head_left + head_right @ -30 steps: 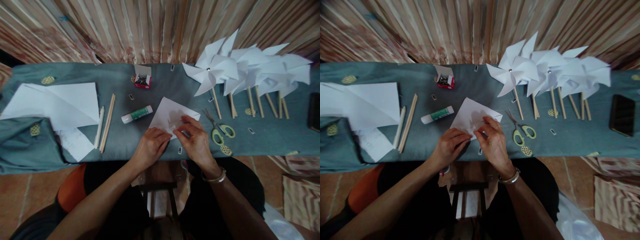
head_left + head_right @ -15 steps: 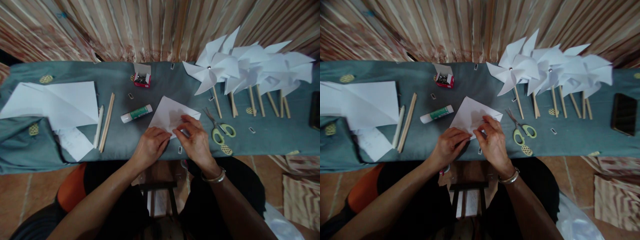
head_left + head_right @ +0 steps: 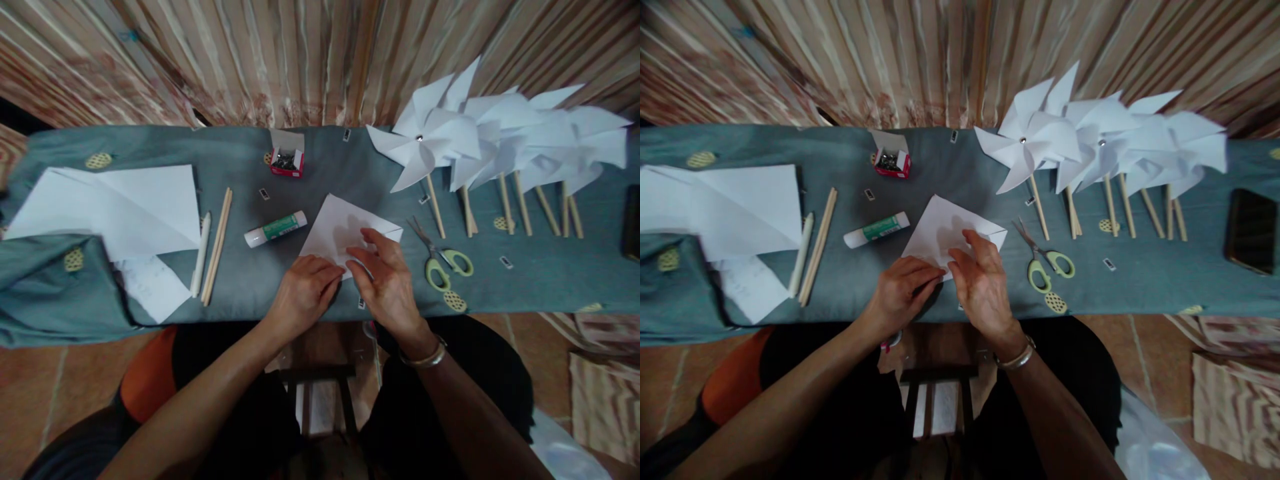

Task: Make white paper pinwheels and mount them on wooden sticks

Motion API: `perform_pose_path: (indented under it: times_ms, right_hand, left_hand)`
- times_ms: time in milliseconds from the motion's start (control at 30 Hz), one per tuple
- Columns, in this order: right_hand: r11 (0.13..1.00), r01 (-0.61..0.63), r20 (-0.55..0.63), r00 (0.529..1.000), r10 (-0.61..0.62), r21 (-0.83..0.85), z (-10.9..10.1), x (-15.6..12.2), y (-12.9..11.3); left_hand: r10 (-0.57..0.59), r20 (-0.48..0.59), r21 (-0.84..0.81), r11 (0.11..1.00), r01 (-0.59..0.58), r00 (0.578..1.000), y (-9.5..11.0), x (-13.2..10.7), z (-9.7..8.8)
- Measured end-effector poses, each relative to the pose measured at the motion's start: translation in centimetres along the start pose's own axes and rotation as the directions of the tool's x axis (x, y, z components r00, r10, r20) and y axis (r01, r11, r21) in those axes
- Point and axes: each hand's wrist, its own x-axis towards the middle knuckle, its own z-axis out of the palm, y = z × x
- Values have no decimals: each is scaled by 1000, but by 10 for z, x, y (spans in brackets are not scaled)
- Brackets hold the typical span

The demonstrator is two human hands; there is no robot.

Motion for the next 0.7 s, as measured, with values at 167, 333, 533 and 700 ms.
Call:
perform_pose_path:
  times_ms: [167, 333, 533, 700]
  right_hand:
    - [991, 94, -5, 995, -95, -92, 4, -2, 2]
    - [953, 193, 11, 980, -196, -234, 8, -5, 3]
    - [910, 235, 107, 972, -211, -343, 9, -12, 1]
    - [896, 225, 179, 970, -167, -383, 11, -17, -2]
  left_hand:
    - [-42, 40, 4, 999, 42, 998, 2, -1, 0]
    - [-76, 83, 31, 997, 74, 994, 4, -1, 0]
    - [-87, 159, 116, 991, 69, 983, 9, -1, -3]
    - [-71, 192, 189, 981, 34, 979, 14, -1, -6]
